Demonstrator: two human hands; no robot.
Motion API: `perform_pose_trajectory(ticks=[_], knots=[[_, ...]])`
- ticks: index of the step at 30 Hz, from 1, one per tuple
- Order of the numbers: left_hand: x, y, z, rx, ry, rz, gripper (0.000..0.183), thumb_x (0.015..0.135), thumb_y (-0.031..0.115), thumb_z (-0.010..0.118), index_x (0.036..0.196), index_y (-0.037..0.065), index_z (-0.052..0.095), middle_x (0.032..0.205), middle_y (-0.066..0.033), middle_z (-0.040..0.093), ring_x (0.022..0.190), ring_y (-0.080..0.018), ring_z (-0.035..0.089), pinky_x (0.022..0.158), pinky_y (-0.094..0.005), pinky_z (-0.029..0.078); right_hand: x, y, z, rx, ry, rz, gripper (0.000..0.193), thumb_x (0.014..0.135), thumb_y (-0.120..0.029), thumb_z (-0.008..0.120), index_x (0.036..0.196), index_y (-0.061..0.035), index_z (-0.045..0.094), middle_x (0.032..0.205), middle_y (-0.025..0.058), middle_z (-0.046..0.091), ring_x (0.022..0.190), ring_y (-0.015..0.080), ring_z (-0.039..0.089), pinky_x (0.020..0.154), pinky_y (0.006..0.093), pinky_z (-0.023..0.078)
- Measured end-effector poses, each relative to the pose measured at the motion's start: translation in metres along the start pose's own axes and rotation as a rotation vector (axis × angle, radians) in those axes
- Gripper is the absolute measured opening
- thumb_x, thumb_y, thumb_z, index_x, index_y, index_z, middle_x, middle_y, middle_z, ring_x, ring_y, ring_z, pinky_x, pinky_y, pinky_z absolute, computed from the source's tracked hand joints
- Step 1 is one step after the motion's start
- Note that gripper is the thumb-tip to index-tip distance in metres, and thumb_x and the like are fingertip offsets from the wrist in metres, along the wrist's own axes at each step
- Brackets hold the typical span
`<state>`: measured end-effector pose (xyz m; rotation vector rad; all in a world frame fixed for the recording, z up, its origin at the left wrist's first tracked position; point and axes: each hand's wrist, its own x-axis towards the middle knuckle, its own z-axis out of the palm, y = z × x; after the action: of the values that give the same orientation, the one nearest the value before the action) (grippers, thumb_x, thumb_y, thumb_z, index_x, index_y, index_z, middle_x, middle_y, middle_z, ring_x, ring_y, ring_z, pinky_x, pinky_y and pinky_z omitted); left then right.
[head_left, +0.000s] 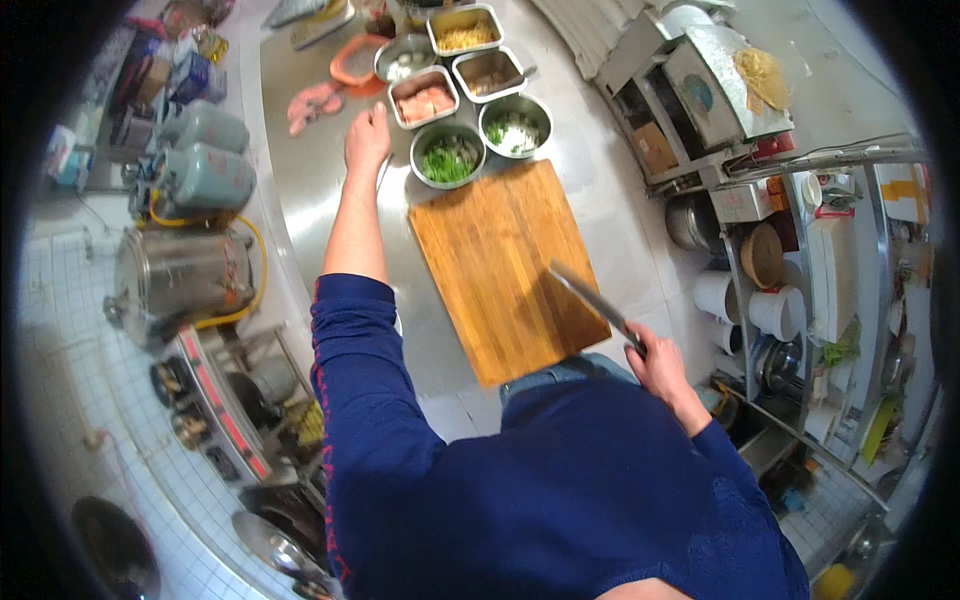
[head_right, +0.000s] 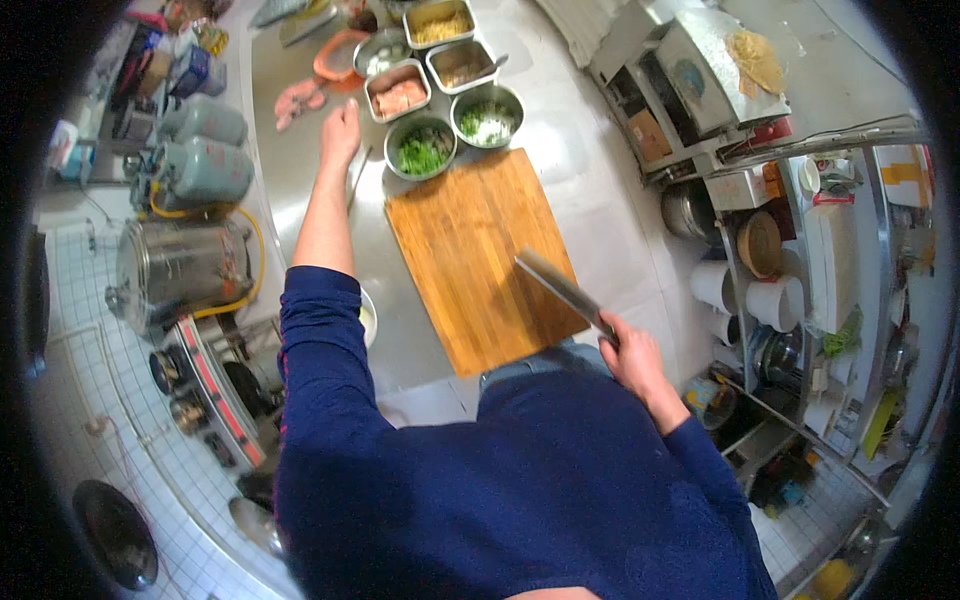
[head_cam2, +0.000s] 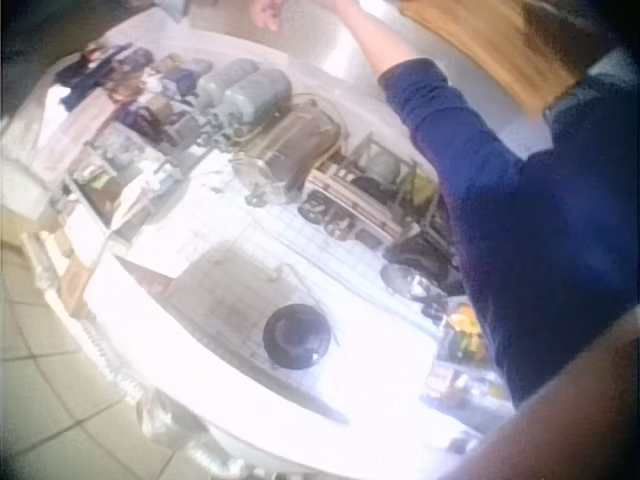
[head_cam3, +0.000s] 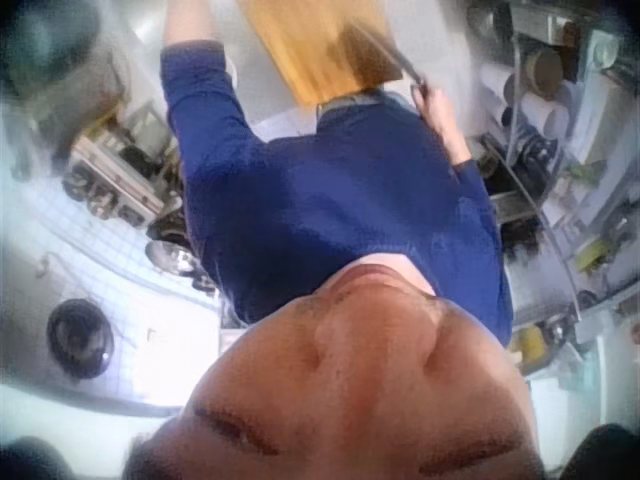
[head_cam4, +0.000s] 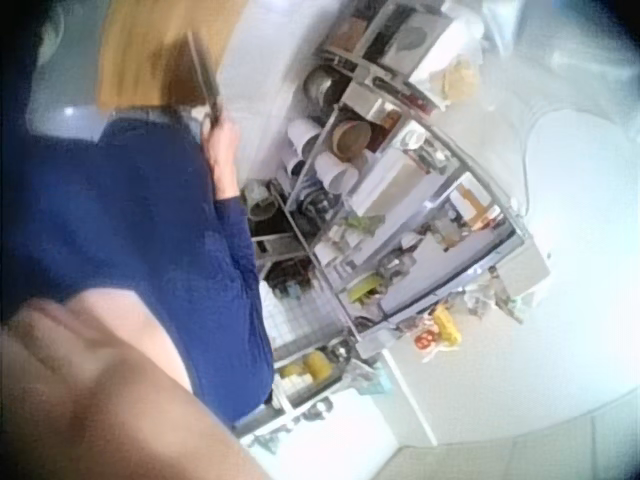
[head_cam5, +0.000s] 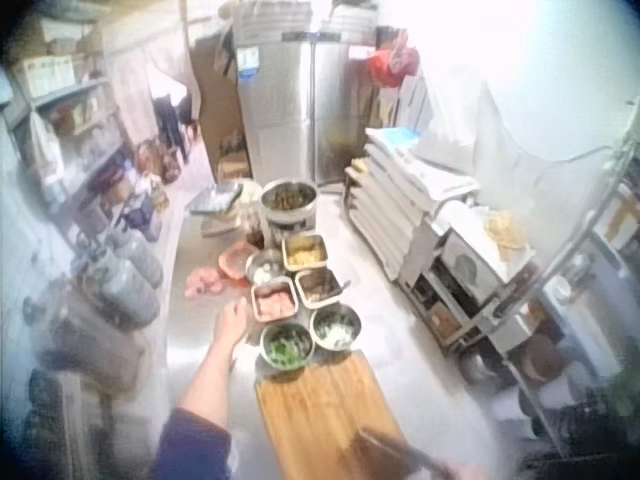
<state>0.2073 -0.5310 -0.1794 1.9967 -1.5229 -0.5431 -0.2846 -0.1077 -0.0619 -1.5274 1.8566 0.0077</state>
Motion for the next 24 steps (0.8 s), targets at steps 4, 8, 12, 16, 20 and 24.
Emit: perform_pose_trajectory(ticks=[4,8,12,16,20,24], knots=[[-0.130,0.014,-0.013,-0.132,0.443,0.399,0.031,0.108,0.021,0.065,0.132,0.000,0.066,0.126,-0.0209,0.069,0.122,-0.0431,0.064,0.106,-0.0522,0.051,0.032,-0.007,0.012,-0.092,0.211,-0.226,0.056,0.098,-0.019,0.073,0.153,-0.0156,0.061,0.115,0.0224,0.079,0.099,0.0481,0.074,0.085,0.0582,0.060],[-0.317,0.022,0.013,-0.122,0.251,0.341,0.042,0.105,0.015,0.069,0.145,0.003,0.063,0.146,-0.0203,0.064,0.134,-0.0413,0.060,0.115,-0.0522,0.048,0.078,-0.017,0.026,-0.123,0.291,-0.387,0.053,0.101,-0.017,0.070,0.152,-0.0122,0.061,0.107,0.0195,0.079,0.091,0.0432,0.075,0.081,0.0548,0.061],[-0.472,0.028,0.022,-0.132,0.097,0.087,0.046,0.102,0.014,0.074,0.144,0.002,0.063,0.154,-0.0222,0.057,0.145,-0.0416,0.054,0.122,-0.0542,0.043,0.106,-0.008,0.026,0.264,-0.081,-0.119,0.029,0.108,-0.019,0.065,0.133,-0.0061,0.071,0.085,0.0125,0.074,0.069,0.0244,0.071,0.067,0.0417,0.058],[-0.557,0.022,0.019,-0.163,0.193,-0.128,0.046,0.101,0.012,0.074,0.144,0.001,0.062,0.154,-0.0237,0.055,0.144,-0.0439,0.053,0.121,-0.0551,0.043,0.114,0.024,0.038,0.722,-0.152,0.087,0.021,0.111,-0.016,0.055,0.097,-0.0020,0.062,0.074,0.0041,0.063,0.060,0.0142,0.060,0.057,0.0320,0.051],[-0.608,-0.006,0.007,-0.043,0.264,-0.259,0.046,0.101,0.010,0.072,0.144,-0.001,0.060,0.155,-0.0245,0.053,0.144,-0.0460,0.051,0.121,-0.0555,0.043,0.134,0.050,0.042,0.574,-0.018,0.145,0.032,0.112,-0.028,0.066,0.090,-0.0067,0.055,0.071,0.0021,0.059,0.054,0.0126,0.054,0.048,0.0322,0.046],[-0.680,-0.026,0.017,0.096,0.269,-0.430,0.047,0.102,0.010,0.071,0.145,-0.004,0.058,0.153,-0.0281,0.052,0.143,-0.0493,0.050,0.121,-0.0572,0.042,0.175,0.042,0.043,0.601,0.067,0.064,0.043,0.111,-0.038,0.072,0.088,-0.0063,0.055,0.065,0.0003,0.056,0.050,0.0119,0.051,0.045,0.0319,0.042]])
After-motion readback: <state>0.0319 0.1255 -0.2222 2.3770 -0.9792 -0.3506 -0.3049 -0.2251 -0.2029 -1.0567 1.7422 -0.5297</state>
